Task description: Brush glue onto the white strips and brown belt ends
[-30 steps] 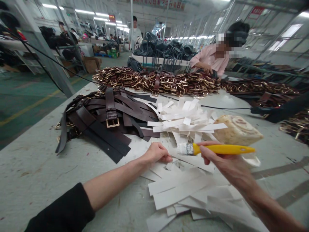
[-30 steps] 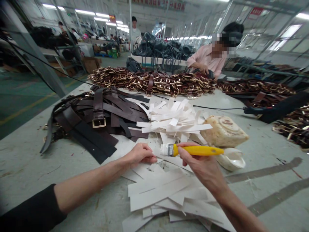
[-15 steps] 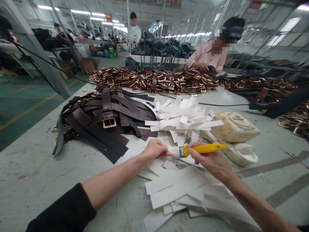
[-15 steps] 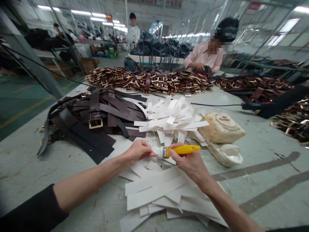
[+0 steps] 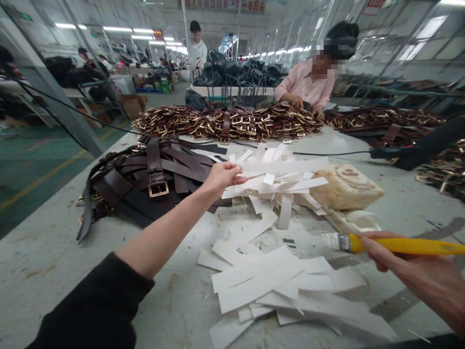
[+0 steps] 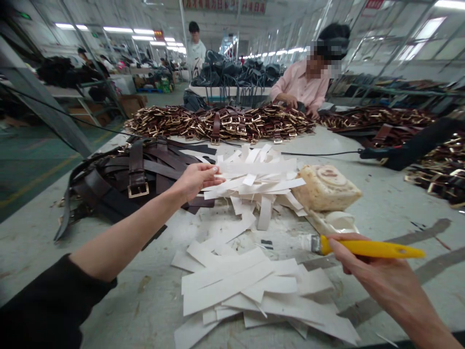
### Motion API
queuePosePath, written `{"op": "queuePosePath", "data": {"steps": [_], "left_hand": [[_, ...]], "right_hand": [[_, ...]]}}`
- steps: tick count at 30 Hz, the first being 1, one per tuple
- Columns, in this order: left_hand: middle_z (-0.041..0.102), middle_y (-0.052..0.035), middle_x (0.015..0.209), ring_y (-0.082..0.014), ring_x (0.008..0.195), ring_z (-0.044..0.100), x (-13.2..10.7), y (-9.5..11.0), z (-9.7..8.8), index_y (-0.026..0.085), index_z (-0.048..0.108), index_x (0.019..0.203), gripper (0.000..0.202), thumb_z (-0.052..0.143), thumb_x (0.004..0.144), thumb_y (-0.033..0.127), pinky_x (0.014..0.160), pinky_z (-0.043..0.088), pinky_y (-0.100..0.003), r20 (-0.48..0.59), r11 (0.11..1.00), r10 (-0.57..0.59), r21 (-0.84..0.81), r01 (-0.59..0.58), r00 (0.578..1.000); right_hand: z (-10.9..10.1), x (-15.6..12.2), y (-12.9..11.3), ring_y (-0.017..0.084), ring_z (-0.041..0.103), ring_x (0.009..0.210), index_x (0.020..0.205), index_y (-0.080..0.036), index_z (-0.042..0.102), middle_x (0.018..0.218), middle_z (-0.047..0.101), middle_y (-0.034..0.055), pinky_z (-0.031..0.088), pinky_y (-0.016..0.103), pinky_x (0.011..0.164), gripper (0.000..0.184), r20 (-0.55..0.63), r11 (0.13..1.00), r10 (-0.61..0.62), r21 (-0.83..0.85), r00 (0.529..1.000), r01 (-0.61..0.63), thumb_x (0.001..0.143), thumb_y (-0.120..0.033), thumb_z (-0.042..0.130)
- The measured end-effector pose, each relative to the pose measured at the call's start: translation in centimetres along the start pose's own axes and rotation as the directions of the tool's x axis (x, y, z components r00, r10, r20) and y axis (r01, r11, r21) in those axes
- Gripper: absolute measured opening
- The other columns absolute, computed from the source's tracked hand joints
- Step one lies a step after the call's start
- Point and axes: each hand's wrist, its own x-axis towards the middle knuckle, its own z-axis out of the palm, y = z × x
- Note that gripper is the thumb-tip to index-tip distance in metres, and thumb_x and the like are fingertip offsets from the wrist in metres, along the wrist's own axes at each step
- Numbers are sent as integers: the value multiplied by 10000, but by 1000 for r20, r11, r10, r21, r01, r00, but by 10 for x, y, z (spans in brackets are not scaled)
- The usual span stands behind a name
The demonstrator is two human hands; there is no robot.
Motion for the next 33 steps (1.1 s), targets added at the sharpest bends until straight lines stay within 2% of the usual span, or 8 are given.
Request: {"op": "queuePosePath", "data": {"steps": [2,5,8,11,16,23,28,33], "left_hand": [[592,-92,1005,-105,677,615,10,-6,-3,93,520,1081,294,539,788,103,715,516,-271,-3,945,135,302,-127,991],[607,-61,957,-137,730,592,-9,-31,-10,133,498,1145,389,570,765,171,738,481,-279,151,703,233,656,-273,961],[622,-72,825,-213,786,592,-52,-54,-14,138,581,953,241,572,774,299,730,463,-320,364,444,36,829,-341,931],[622,-119,920,-266,879,584,-82,-65,-13,134,579,907,224,605,731,271,727,455,-342,395,251,-112,899,-358,912],[631,-57,874,-210,844,587,-68,-70,-4,167,580,907,189,537,726,134,721,448,-290,440,359,-140,858,-368,887],[566,-104,1136,-202,1050,519,-40,-75,-19,146,501,1200,411,503,789,147,933,390,-310,462,533,127,715,-453,878],[610,-69,896,-193,891,555,-41,-85,-39,135,615,1016,276,538,751,133,843,422,-290,370,538,80,765,-353,925],[620,-68,881,-205,856,570,-44,-84,-24,148,630,838,135,596,708,150,781,451,-300,317,518,35,805,-289,948]], "right_hand": [[-9,4,8,222,570,520,706,-303,682,538,581,26,451,331,477,341,14,999,45,-28,999,-45,547,-604,654],[-11,8,12,233,576,503,662,-329,672,542,590,31,468,352,480,316,-3,999,39,-16,999,-39,510,-605,686],[-2,2,-4,229,587,509,658,-319,670,549,600,26,501,353,540,299,-30,999,-33,7,999,34,524,-586,688],[9,-8,-31,211,588,524,678,-298,671,579,615,16,520,321,563,302,-9,994,-88,67,996,88,539,-566,679],[19,-18,-65,173,568,519,702,-265,668,626,624,4,532,279,576,324,-41,973,-211,85,977,214,550,-551,685],[41,-28,-102,155,533,487,795,-229,690,547,564,-2,493,259,492,379,24,930,-347,137,937,341,636,-570,643],[70,-24,-129,143,511,490,791,-216,674,538,547,-6,468,250,463,364,92,916,-340,259,936,307,657,-551,623],[91,-17,-143,141,505,483,823,-201,665,541,547,-6,463,255,456,378,153,916,-331,289,931,278,655,-537,626]]}}
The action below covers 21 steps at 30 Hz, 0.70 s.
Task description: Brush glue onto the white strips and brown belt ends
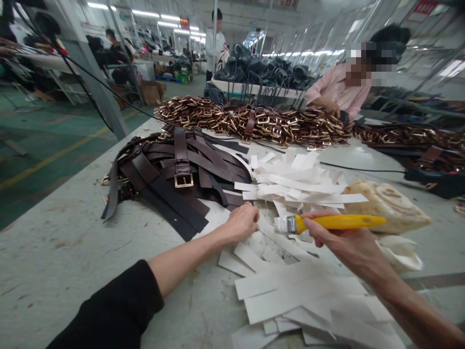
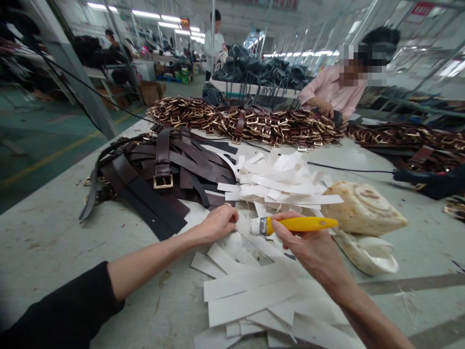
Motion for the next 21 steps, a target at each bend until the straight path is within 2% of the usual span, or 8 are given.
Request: {"op": "queuePosePath", "data": {"steps": [2,5,7,10,13,16,21], "left_hand": [[634,-63,848,-196,825,586,1,5,3,146,624,784,92,582,703,133,765,462,-298,-15,998,-5,-61,4,1000],[623,-28,650,-155,678,614,2,7,7,139,615,696,85,535,718,122,682,483,-258,45,937,-57,-342,69,997],[574,-3,524,-130,570,610,4,6,9,129,596,628,117,517,707,95,585,475,-215,154,823,-129,-535,192,980],[532,19,447,-95,466,582,6,5,10,116,570,554,156,509,669,31,485,440,-156,299,594,-226,-712,374,927],[542,21,444,-77,440,573,7,6,10,110,562,522,182,515,662,5,482,458,-137,361,453,-252,-776,438,898],[547,18,448,-75,445,583,6,5,10,106,556,520,198,510,675,-9,500,483,-135,378,421,-268,-781,461,886],[594,-10,484,-84,432,591,5,8,9,98,556,575,176,514,712,-5,504,504,-161,422,390,-268,-775,498,866]], "right_hand": [[1,1,1,139,503,477,810,-201,664,534,543,-8,463,254,454,362,-11,1000,-19,6,1000,19,655,-527,633],[1,0,-1,143,510,481,777,-202,660,514,528,-12,463,253,452,336,-27,999,-41,23,999,42,657,-515,633],[3,-1,-3,147,522,493,769,-204,656,512,527,-12,464,250,455,321,-38,999,-42,20,998,43,666,-507,625],[13,-1,-4,142,516,484,775,-199,653,528,541,-8,452,249,450,313,-26,998,-50,40,998,51,686,-496,616],[21,1,1,124,478,461,798,-189,657,526,529,-17,421,242,435,322,57,994,-63,90,996,58,696,-491,614],[21,0,8,112,454,448,762,-185,656,511,514,-26,389,234,427,317,77,996,-70,57,995,66,683,-489,614],[17,-4,6,114,467,452,772,-178,656,519,530,-18,400,231,429,322,18,998,-33,60,999,32,694,-485,596]]}}
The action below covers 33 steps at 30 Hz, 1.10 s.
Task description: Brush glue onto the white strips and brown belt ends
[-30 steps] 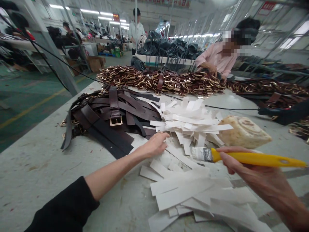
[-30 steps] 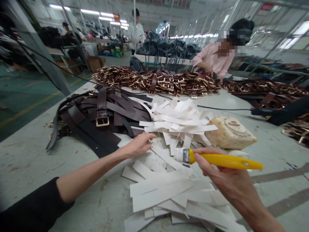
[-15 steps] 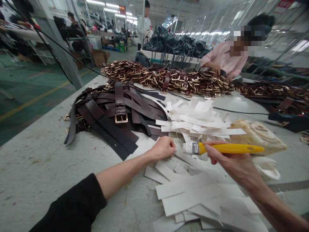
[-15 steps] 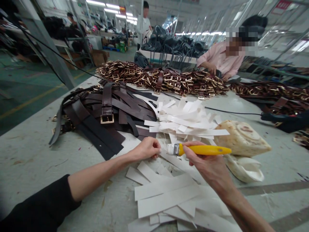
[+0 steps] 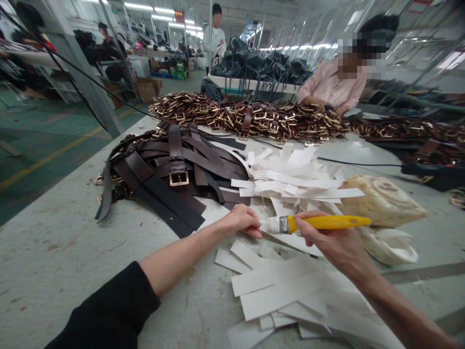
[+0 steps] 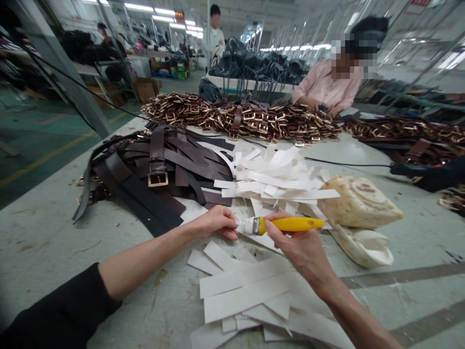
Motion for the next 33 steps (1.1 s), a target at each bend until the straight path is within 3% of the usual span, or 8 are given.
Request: {"op": "queuePosePath", "data": {"steps": [6,9,13,17,20,24,28,33], "left_hand": [[600,-15,478,-70,407,565,-3,4,4,100,539,604,174,498,736,-4,499,490,-161,-43,1000,15,24,-14,999],[603,-13,476,-66,387,546,-6,5,2,108,520,607,176,500,744,-1,455,459,-151,-53,993,77,96,-71,996],[584,12,462,-70,402,557,-22,14,-7,118,517,642,164,503,757,1,434,442,-138,-13,950,226,224,-218,974],[597,5,492,-72,428,573,-45,48,-15,104,548,673,109,554,765,46,444,450,-136,-60,906,348,279,-319,936],[592,4,501,-57,426,558,-51,87,-10,90,570,694,96,561,774,39,462,449,-130,-151,887,434,247,-391,888],[569,12,514,-50,447,556,-47,124,-2,84,562,666,120,578,760,12,517,473,-144,-250,853,519,204,-480,817],[568,11,569,-39,462,545,-56,140,-10,92,547,674,116,566,760,17,521,458,-137,-296,801,597,174,-573,746],[553,5,673,-74,571,575,-41,153,-17,115,522,698,110,525,743,14,656,502,-229,-377,680,726,274,-680,575]], "right_hand": [[-7,-3,10,116,461,456,751,-185,655,535,548,-13,378,235,433,317,64,995,-41,-88,997,47,692,-487,581],[-29,-6,31,121,457,456,735,-201,658,523,534,-21,383,243,453,296,55,985,-11,-174,998,21,701,-481,571],[-67,-12,58,141,441,420,754,-215,661,458,487,-31,366,264,425,327,-38,965,109,-234,993,-115,673,-515,560],[-98,-19,73,180,502,467,718,-207,666,527,572,-3,410,303,466,424,-142,935,210,-260,967,-242,560,-589,572],[-112,-25,78,210,549,512,741,-215,672,552,596,-3,454,326,515,504,-264,907,257,-266,930,-326,513,-648,556],[-127,-38,86,221,555,515,693,-239,656,488,548,-4,473,330,504,500,-331,888,272,-275,904,-368,513,-691,546],[-143,-47,96,230,545,488,677,-268,653,496,547,7,445,353,454,475,-333,868,300,-294,894,-401,487,-697,578],[-151,-46,96,230,553,490,624,-302,656,522,572,22,442,380,489,414,-385,857,306,-286,870,-428,443,-672,620]]}}
